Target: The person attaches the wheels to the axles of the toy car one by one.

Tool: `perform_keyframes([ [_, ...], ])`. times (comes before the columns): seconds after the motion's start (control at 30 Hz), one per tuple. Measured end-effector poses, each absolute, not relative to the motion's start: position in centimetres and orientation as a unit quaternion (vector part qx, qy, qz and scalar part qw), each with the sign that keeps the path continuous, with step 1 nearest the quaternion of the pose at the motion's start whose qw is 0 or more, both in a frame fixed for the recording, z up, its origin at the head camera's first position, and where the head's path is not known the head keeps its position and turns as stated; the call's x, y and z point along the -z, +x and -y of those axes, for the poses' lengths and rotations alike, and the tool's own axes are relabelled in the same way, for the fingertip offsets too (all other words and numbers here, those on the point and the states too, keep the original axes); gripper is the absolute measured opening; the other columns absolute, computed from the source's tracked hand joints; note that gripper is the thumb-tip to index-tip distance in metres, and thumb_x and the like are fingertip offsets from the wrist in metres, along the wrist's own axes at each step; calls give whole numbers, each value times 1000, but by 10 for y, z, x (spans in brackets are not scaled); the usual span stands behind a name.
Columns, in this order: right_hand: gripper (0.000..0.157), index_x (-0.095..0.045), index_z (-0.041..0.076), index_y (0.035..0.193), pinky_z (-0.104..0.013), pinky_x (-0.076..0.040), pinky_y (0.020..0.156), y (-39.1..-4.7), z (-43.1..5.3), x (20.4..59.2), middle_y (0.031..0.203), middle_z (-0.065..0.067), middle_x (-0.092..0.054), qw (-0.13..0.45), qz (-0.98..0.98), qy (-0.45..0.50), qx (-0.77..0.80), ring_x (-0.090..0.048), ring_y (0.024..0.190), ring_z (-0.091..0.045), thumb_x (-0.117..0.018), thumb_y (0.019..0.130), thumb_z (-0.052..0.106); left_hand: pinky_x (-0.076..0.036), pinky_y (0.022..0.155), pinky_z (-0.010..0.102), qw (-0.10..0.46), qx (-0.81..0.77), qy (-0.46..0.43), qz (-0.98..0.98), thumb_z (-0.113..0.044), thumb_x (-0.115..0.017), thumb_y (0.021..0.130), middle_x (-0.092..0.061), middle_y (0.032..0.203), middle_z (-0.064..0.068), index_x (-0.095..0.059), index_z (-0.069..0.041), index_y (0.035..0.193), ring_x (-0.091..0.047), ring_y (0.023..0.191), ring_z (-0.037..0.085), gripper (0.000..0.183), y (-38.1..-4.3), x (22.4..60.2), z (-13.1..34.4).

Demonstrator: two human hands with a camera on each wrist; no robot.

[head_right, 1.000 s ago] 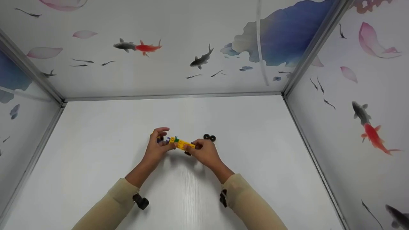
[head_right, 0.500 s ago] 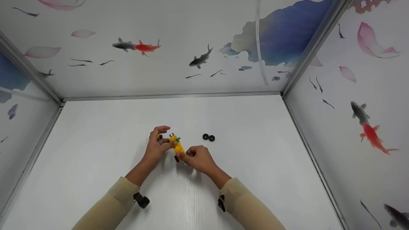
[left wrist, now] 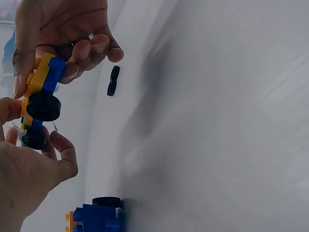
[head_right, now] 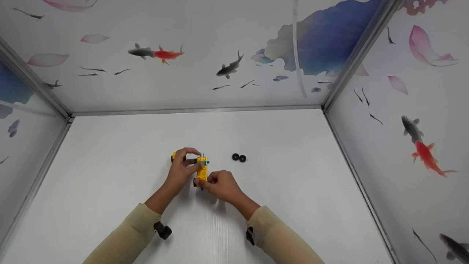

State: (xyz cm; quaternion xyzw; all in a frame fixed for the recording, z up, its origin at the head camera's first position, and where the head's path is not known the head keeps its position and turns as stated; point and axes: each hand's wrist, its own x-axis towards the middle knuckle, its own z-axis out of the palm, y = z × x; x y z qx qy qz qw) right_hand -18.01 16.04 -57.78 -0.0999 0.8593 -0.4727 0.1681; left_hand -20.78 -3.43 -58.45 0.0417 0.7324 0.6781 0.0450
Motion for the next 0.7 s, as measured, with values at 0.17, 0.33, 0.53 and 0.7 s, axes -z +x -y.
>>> perform_keyframes([
  [0.17, 52, -79, -2, 89, -25, -42, 58, -180, -159, 579, 69, 7, -68, 164, -856, -104, 479, -56, 65, -10, -80, 101, 49, -59, 109, 51, 27, -670, 77, -738, -13, -79, 98, -49, 142, 12, -73, -12, 116, -67, 123, 33, 18, -210, 588, 37],
  [0.33, 52, -79, -2, 89, -24, -42, 57, -180, -158, 579, 70, 6, -69, 159, -856, -100, 482, -56, 65, -10, -82, 100, 48, -60, 107, 47, 25, -654, 90, -750, -15, -76, 102, -52, 139, 10, -75, -15, 114, -70, 121, 30, 12, -211, 589, 41],
  [0.53, 49, -80, -2, 90, -23, -43, 58, -180, -156, 578, 70, 6, -69, 148, -854, -97, 490, -57, 66, -10, -83, 100, 46, -61, 106, 40, 27, -657, 86, -748, -16, -74, 103, -52, 139, 8, -76, -17, 115, -71, 118, 25, 12, -211, 591, 42],
  [0.7, 50, -79, -3, 90, -23, -45, 59, -181, -153, 577, 68, 7, -67, 142, -852, -95, 496, -57, 66, -10, -82, 101, 46, -60, 110, 40, 30, -663, 78, -744, -17, -74, 105, -52, 140, 10, -76, -18, 118, -70, 120, 27, 13, -212, 592, 42],
])
